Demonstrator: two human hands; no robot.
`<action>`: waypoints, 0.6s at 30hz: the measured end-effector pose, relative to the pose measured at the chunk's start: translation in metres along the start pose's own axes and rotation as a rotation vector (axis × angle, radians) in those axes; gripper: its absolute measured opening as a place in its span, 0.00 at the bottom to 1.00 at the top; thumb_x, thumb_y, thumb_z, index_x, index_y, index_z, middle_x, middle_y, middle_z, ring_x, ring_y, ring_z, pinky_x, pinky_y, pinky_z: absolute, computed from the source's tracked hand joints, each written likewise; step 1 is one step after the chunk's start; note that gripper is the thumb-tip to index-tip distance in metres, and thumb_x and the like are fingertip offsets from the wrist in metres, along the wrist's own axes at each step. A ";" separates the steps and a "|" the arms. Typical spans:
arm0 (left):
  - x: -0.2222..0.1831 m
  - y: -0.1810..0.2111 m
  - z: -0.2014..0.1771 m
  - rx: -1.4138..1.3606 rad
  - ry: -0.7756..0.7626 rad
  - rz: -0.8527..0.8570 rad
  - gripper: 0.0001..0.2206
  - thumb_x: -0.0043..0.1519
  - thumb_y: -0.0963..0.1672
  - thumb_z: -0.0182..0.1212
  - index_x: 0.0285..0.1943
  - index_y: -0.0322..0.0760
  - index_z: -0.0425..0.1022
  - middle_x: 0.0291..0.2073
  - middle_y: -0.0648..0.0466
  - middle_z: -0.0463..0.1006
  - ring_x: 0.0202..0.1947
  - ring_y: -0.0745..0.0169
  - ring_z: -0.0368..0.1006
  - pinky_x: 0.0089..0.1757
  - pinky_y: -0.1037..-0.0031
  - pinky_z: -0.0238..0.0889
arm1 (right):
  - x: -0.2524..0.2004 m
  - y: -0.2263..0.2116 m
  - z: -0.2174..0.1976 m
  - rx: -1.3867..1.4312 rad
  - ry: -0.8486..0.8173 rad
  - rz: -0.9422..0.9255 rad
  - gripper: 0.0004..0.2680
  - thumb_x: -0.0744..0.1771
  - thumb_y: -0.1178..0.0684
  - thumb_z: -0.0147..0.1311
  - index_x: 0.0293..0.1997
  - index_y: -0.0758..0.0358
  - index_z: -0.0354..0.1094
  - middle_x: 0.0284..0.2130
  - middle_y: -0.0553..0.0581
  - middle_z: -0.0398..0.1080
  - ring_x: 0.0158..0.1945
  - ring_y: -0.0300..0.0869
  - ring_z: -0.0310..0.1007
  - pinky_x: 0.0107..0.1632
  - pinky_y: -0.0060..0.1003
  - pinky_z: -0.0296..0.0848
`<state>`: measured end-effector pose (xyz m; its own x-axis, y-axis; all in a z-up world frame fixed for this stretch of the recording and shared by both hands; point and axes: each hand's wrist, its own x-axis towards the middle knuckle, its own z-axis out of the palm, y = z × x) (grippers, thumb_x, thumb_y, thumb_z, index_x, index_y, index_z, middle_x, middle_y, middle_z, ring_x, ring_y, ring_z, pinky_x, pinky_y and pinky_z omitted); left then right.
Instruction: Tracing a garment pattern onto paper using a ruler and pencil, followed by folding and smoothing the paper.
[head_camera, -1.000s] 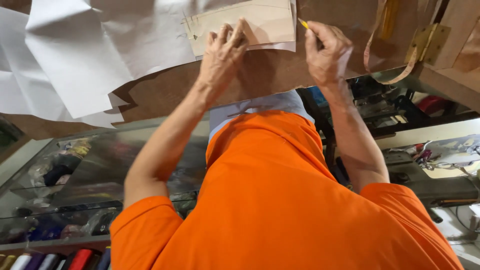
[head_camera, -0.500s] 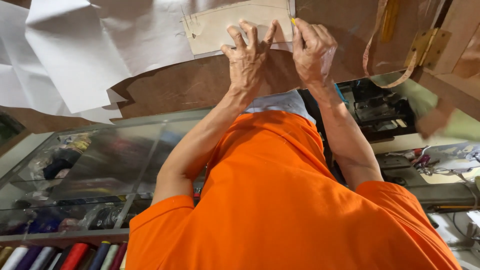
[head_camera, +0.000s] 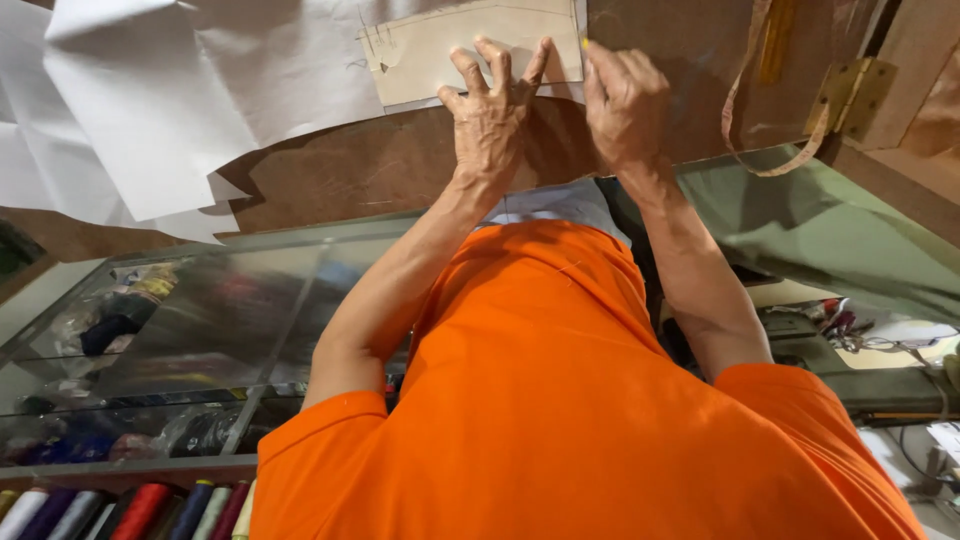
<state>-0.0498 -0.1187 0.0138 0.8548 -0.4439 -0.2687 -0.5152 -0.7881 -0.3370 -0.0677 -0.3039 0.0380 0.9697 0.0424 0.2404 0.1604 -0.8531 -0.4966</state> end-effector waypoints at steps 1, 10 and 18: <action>0.000 0.000 0.001 -0.002 0.016 -0.008 0.43 0.66 0.46 0.68 0.81 0.68 0.34 0.62 0.32 0.56 0.59 0.22 0.63 0.39 0.47 0.77 | -0.007 -0.002 -0.005 -0.015 -0.047 -0.005 0.07 0.69 0.64 0.57 0.51 0.69 0.76 0.30 0.59 0.75 0.32 0.49 0.71 0.33 0.43 0.70; -0.001 0.000 0.003 -0.011 0.017 -0.010 0.44 0.66 0.46 0.67 0.81 0.67 0.33 0.63 0.31 0.56 0.59 0.22 0.62 0.40 0.46 0.75 | 0.003 -0.003 -0.051 0.205 -0.085 0.124 0.04 0.71 0.65 0.57 0.49 0.74 0.77 0.36 0.64 0.80 0.38 0.49 0.81 0.39 0.40 0.79; -0.002 0.002 0.001 -0.003 -0.002 -0.029 0.43 0.67 0.46 0.67 0.81 0.70 0.33 0.63 0.31 0.55 0.60 0.23 0.62 0.42 0.47 0.76 | 0.055 0.024 -0.025 0.293 -0.155 0.152 0.03 0.74 0.60 0.57 0.46 0.66 0.75 0.35 0.58 0.81 0.38 0.45 0.83 0.35 0.37 0.77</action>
<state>-0.0524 -0.1190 0.0124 0.8692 -0.4199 -0.2609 -0.4900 -0.8018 -0.3421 -0.0154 -0.3351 0.0602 0.9993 0.0240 0.0276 0.0366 -0.6716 -0.7400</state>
